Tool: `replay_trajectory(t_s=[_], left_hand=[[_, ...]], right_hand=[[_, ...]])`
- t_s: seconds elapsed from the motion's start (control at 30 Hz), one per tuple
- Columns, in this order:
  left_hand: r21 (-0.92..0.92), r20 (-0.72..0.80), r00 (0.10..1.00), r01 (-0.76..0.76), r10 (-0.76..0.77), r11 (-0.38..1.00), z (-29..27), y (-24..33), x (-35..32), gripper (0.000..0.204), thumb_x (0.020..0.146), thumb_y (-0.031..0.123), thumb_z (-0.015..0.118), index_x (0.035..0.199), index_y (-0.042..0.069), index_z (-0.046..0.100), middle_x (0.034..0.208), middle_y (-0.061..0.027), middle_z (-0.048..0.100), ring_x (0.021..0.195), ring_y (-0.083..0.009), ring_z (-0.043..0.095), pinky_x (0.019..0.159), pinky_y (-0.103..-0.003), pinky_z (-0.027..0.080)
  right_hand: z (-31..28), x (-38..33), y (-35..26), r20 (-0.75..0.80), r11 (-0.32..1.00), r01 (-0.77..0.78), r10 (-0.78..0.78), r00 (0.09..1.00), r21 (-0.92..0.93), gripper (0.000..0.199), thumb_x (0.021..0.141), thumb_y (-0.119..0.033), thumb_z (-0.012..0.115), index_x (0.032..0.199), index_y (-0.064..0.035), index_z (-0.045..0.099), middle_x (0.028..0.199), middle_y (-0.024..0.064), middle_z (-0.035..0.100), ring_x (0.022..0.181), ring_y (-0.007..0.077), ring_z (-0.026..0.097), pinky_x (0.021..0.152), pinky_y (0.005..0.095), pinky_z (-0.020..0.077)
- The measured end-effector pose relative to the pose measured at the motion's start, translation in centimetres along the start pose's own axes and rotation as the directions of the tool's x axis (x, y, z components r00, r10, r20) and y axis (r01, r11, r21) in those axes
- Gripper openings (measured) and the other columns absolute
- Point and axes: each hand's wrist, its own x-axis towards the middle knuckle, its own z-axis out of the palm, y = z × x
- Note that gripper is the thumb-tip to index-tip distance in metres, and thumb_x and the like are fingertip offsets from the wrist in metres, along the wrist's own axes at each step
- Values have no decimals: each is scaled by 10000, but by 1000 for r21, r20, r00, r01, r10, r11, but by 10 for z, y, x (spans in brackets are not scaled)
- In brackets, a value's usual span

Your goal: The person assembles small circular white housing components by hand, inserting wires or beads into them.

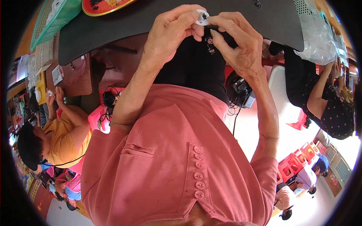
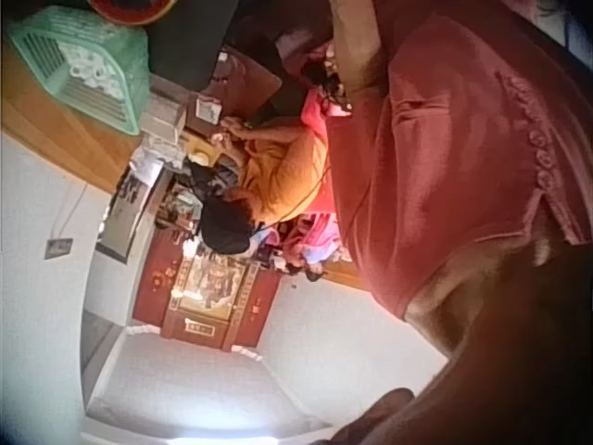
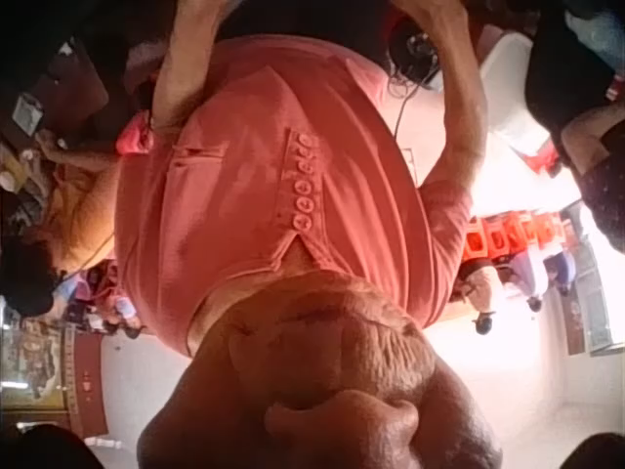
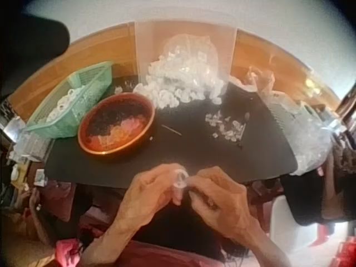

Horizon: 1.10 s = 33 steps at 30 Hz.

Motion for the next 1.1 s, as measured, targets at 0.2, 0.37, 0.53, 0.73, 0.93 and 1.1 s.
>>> replay_trajectory(t_s=[0.2, 0.37, 0.53, 0.73, 0.93, 1.1], left_hand=[[86, -34, 998, -45, 48, 995, 5, -1, 0, 273, 973, 121, 471, 1138, -58, 594, 844, -79, 603, 723, -144, 554, 692, -280, 473], [91, -26, 999, -38, 40, 995, 1, -3, 0, 275, 974, 125, 471, 1139, -60, 591, 854, -80, 605, 731, -147, 561, 695, -281, 477], [29, -13, 1000, -8, 8, 1000, 4, -2, 2, 283, 974, 132, 471, 1152, -59, 580, 853, -75, 600, 732, -149, 558, 697, -278, 475], [0, -8, 1000, -1, 1, 1000, 3, -5, 3, 291, 977, 140, 461, 1155, -58, 578, 840, -70, 595, 737, -149, 559, 706, -277, 475], [19, -43, 997, -60, 61, 998, 15, -2, 2, 283, 977, 140, 474, 1127, -67, 595, 817, -77, 596, 731, -148, 560, 703, -283, 476], [51, -53, 996, -73, 76, 996, 13, -6, 4, 282, 977, 134, 477, 1135, -70, 592, 826, -85, 599, 732, -148, 564, 698, -290, 481]], right_hand=[[5, -2, 3, -13, 995, 25, -27, 1000, -97, 286, 726, 4, 677, 1003, -65, 656, 909, 60, 607, 765, 225, 592, 677, 322, 493], [5, -2, 3, -5, 998, 7, -7, 1000, -67, 292, 731, 5, 676, 1015, -63, 658, 920, 59, 613, 751, 217, 595, 660, 313, 497], [5, 2, 3, -92, 999, 26, -24, 995, 27, 289, 744, 6, 671, 1024, -63, 661, 917, 64, 623, 716, 185, 605, 611, 279, 498], [10, -2, 8, -85, 992, 67, -76, 993, -104, 308, 739, 5, 677, 1038, -70, 668, 875, 64, 620, 733, 184, 596, 606, 281, 496], [5, -2, -7, -86, 998, -57, 55, 995, -17, 291, 726, 5, 687, 1007, -70, 680, 859, 55, 612, 734, 202, 594, 637, 297, 493], [11, -5, 7, -124, 999, -8, 3, 992, -38, 290, 729, 2, 685, 1009, -74, 688, 852, 51, 619, 736, 186, 596, 629, 288, 489]])
